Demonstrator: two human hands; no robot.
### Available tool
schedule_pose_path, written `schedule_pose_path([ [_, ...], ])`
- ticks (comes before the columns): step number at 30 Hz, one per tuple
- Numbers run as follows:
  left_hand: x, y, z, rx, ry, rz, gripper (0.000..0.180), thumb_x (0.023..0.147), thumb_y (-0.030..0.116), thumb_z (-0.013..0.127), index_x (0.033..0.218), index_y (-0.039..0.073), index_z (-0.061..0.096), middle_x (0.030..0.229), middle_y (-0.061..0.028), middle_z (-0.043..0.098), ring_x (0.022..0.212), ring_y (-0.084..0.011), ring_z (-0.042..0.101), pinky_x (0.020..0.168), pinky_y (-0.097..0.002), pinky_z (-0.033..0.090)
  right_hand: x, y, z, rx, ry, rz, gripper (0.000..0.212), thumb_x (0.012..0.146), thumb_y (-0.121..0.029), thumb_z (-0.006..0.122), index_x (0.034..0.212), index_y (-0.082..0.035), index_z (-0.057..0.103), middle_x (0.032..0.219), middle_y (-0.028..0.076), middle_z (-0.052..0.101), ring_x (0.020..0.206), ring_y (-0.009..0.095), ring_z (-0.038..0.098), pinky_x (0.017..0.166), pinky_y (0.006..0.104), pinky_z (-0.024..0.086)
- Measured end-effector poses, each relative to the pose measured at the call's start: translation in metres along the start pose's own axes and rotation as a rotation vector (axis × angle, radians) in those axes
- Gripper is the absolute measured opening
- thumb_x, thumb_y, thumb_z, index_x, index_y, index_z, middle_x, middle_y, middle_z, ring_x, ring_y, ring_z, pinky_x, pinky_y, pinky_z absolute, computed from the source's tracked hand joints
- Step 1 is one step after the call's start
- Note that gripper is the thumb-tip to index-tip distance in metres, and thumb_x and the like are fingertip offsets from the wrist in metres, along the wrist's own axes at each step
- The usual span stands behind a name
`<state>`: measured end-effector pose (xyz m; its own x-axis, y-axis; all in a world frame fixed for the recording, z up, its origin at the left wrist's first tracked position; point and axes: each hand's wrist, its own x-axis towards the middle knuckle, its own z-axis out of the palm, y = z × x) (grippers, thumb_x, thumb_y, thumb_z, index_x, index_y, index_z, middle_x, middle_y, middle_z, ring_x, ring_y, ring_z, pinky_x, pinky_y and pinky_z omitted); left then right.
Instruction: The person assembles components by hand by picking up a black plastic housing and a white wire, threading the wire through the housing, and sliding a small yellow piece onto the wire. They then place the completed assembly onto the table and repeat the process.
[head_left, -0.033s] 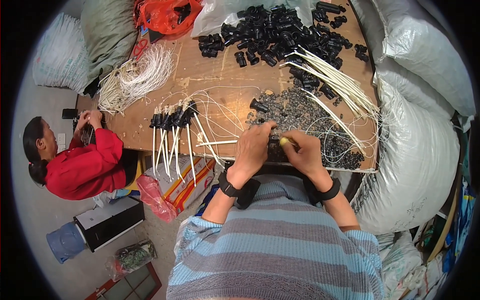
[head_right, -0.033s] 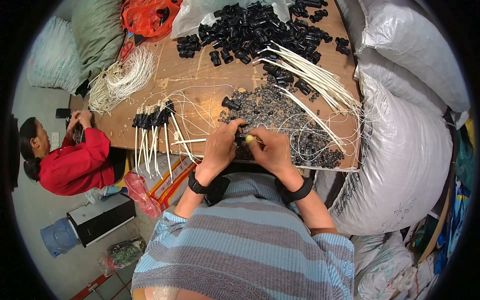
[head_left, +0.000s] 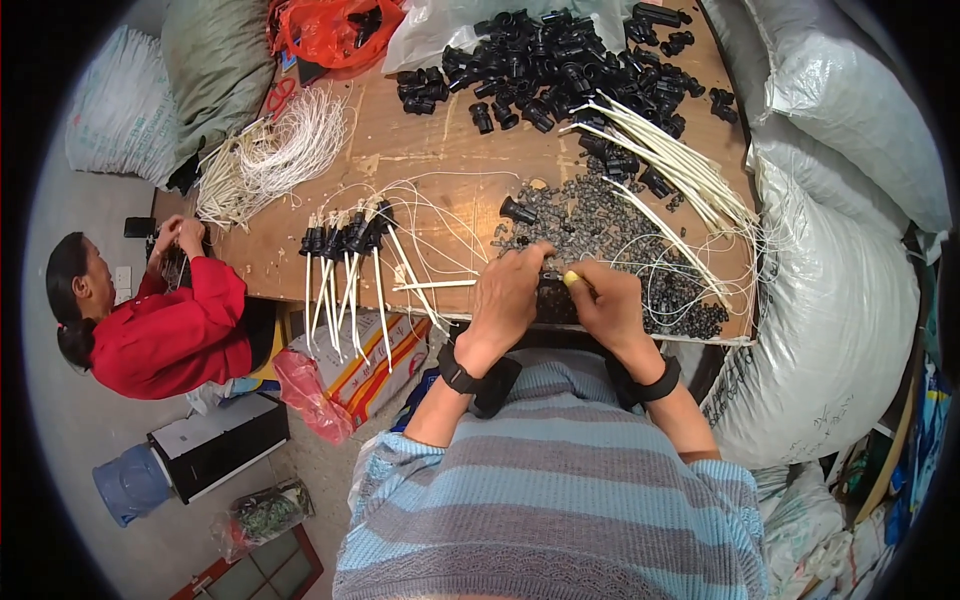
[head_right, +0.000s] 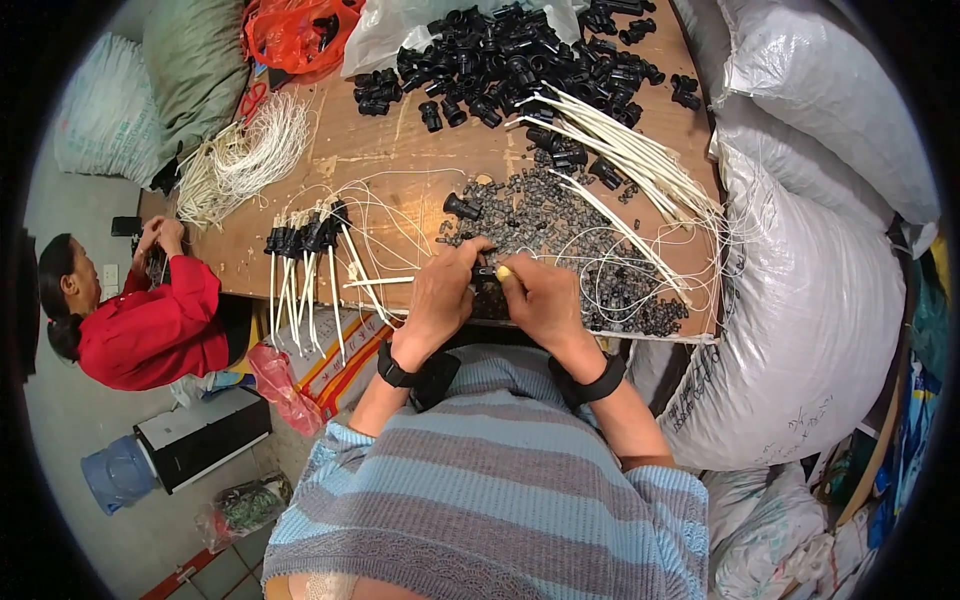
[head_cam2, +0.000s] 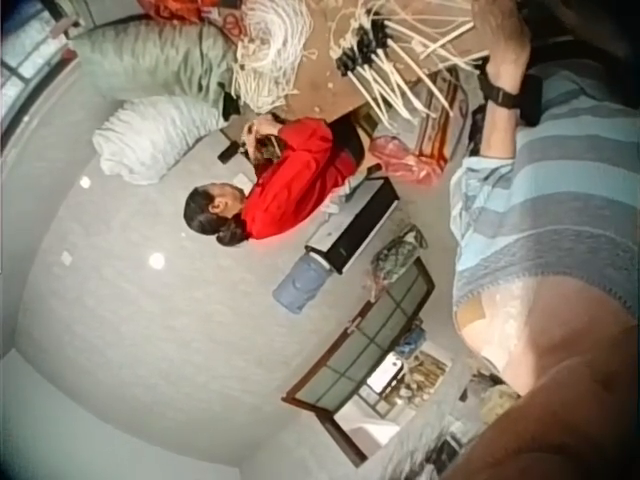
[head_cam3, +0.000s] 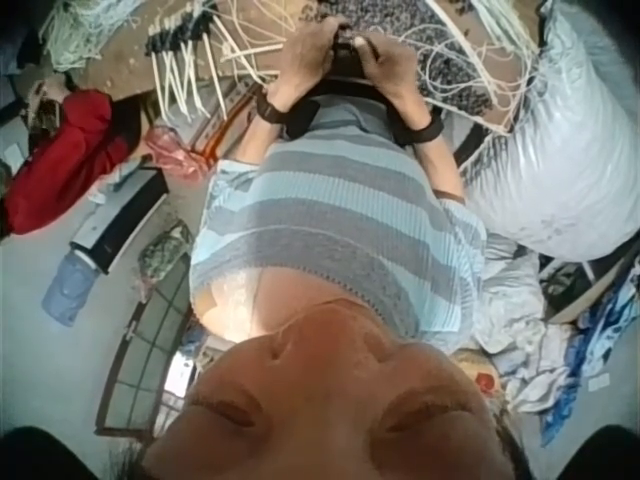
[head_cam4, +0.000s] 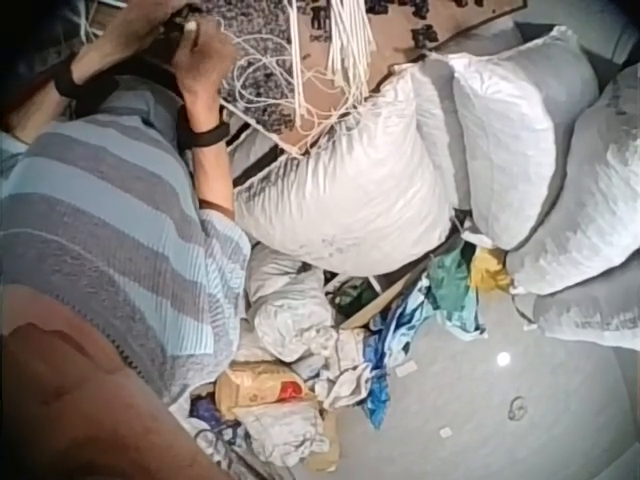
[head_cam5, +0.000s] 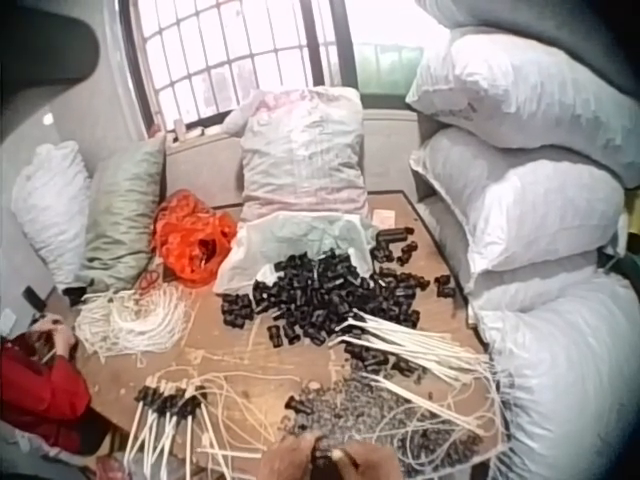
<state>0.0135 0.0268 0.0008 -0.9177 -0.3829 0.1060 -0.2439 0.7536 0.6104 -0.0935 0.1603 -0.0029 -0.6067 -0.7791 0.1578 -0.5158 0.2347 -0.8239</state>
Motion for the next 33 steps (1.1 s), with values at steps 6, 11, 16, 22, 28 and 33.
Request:
schedule_pose_path([
  [6, 0.0, -0.002, 0.004, -0.062, -0.032, 0.003, 0.057, 0.068, -0.014, 0.053, 0.12, 0.009, 0.051, 0.093, -0.0147, 0.06, 0.092, -0.0356, 0.058, 0.076, -0.0436, 0.046, -0.002, -0.005, 0.011, -0.004, 0.04, -0.118, 0.014, 0.084, -0.009, 0.061, 0.097, -0.007, 0.062, 0.07, 0.015, 0.061, 0.061, 0.035, 0.061, 0.053, 0.0421, 0.046],
  [11, 0.0, 0.003, -0.007, -0.416, 0.019, -0.02, 0.055, 0.067, -0.013, 0.06, 0.117, 0.007, 0.054, 0.098, -0.011, 0.062, 0.093, -0.0319, 0.059, 0.082, -0.0383, 0.048, 0.001, 0.004, 0.004, -0.151, -0.125, -0.147, 0.021, 0.083, -0.007, 0.061, 0.104, -0.009, 0.062, 0.076, 0.015, 0.063, 0.065, 0.035, 0.062, 0.055, 0.0408, 0.047],
  [16, 0.001, -0.012, -0.005, -0.29, 0.274, 0.161, 0.031, 0.061, -0.011, 0.064, 0.086, 0.006, 0.064, 0.088, -0.0065, 0.063, 0.082, -0.0281, 0.059, 0.071, -0.0365, 0.048, 0.002, 0.0, 0.007, -0.253, -0.163, -0.148, 0.026, 0.083, -0.006, 0.062, 0.109, -0.009, 0.062, 0.08, 0.016, 0.064, 0.069, 0.035, 0.063, 0.058, 0.0384, 0.048],
  [22, -0.001, -0.018, -0.008, -0.348, 0.224, 0.225, 0.034, 0.061, -0.013, 0.068, 0.09, 0.005, 0.063, 0.091, -0.0076, 0.063, 0.091, -0.0278, 0.06, 0.079, -0.0368, 0.048, -0.001, 0.004, 0.014, 0.14, -0.112, -0.152, 0.016, 0.082, -0.011, 0.064, 0.098, -0.009, 0.064, 0.068, 0.015, 0.06, 0.059, 0.031, 0.062, 0.05, 0.0381, 0.044],
  [28, -0.018, -0.086, -0.029, 0.192, 0.2, -0.237, 0.028, 0.072, -0.002, 0.064, 0.1, 0.006, 0.065, 0.094, -0.0113, 0.063, 0.086, -0.0296, 0.06, 0.076, -0.0381, 0.048, 0.001, 0.018, 0.01, 0.149, 0.037, 0.132, 0.011, 0.083, -0.012, 0.064, 0.09, -0.006, 0.07, 0.066, 0.012, 0.063, 0.055, 0.023, 0.061, 0.051, 0.0318, 0.044],
  [33, -0.005, -0.067, -0.03, 0.016, 0.246, -0.131, 0.031, 0.071, -0.006, 0.064, 0.1, 0.005, 0.064, 0.091, -0.0125, 0.064, 0.084, -0.0292, 0.06, 0.074, -0.0362, 0.049, 0.005, 0.021, 0.013, 0.124, 0.005, 0.177, 0.012, 0.082, -0.012, 0.063, 0.089, -0.006, 0.07, 0.066, 0.012, 0.063, 0.053, 0.024, 0.06, 0.051, 0.0326, 0.044],
])
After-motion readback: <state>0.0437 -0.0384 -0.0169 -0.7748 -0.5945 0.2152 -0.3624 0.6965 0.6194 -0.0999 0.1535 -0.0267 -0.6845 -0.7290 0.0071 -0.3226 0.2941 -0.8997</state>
